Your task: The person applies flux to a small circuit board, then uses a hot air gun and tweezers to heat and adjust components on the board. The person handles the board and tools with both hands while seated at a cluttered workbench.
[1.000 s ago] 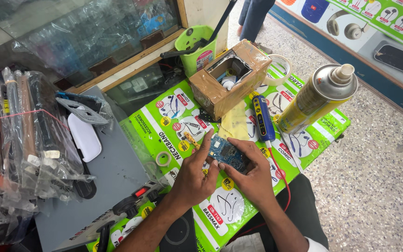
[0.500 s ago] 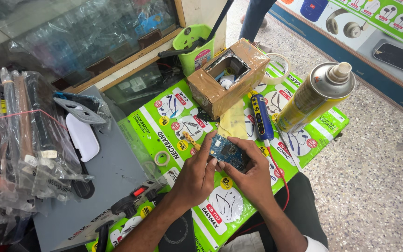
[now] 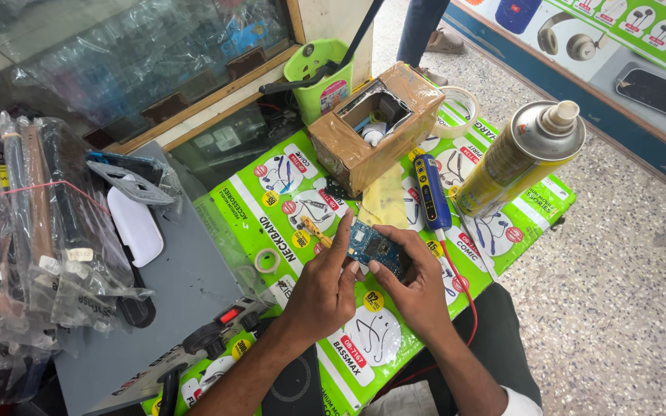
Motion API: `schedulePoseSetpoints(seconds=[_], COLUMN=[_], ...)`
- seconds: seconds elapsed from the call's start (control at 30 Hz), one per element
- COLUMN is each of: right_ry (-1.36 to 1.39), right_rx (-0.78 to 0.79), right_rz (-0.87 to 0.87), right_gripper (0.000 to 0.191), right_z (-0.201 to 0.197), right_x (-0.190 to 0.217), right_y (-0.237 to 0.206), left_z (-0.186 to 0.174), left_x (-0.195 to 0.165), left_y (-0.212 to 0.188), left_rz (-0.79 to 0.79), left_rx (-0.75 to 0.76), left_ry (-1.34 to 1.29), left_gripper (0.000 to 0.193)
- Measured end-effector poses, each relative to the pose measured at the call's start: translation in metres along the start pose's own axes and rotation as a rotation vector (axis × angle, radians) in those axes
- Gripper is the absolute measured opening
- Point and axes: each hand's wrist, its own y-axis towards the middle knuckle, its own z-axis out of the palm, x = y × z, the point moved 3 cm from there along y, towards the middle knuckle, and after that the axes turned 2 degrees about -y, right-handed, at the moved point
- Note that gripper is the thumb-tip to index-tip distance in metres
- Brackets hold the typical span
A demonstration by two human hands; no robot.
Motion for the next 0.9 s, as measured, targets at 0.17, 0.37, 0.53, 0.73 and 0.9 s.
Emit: schedulePoseSetpoints(seconds=[0.17,0.37,0.53,0.73,0.9], right_ry=[0.0,-0.006,-0.003,-0.024,-0.012], right_rx=[0.016,0.033,0.044,0.046,0.041], right_rz=[-0.023,-0.04,-0.052,-0.052,-0.043], right_gripper=[0.049,0.049,0.049,0.049,0.05], right_z=[-0.001,-0.002,-0.003,0.001,0.003], right_x=[0.002,0.006,0.008,0.008,0.004], right_y=[0.003,0.002,0.003,0.008,0.013], left_z=[-0.001,0.0,-0.001,-0.005,-0.007], left_x=[-0.002,-0.005,-0.003,0.0,0.008], left_y=[0.002,0.003,0.005,0.009,0.013], left_rz=[0.039,-0.003,-0.035,-0.054,-0.117], left_rx=[-0.009,0.0,-0.01,-0.042,-0.066], left_ry=[0.002,-0.015,0.018,0.003,-0.058], left_gripper=[0.067,0.065,0.064,0.064,0.064])
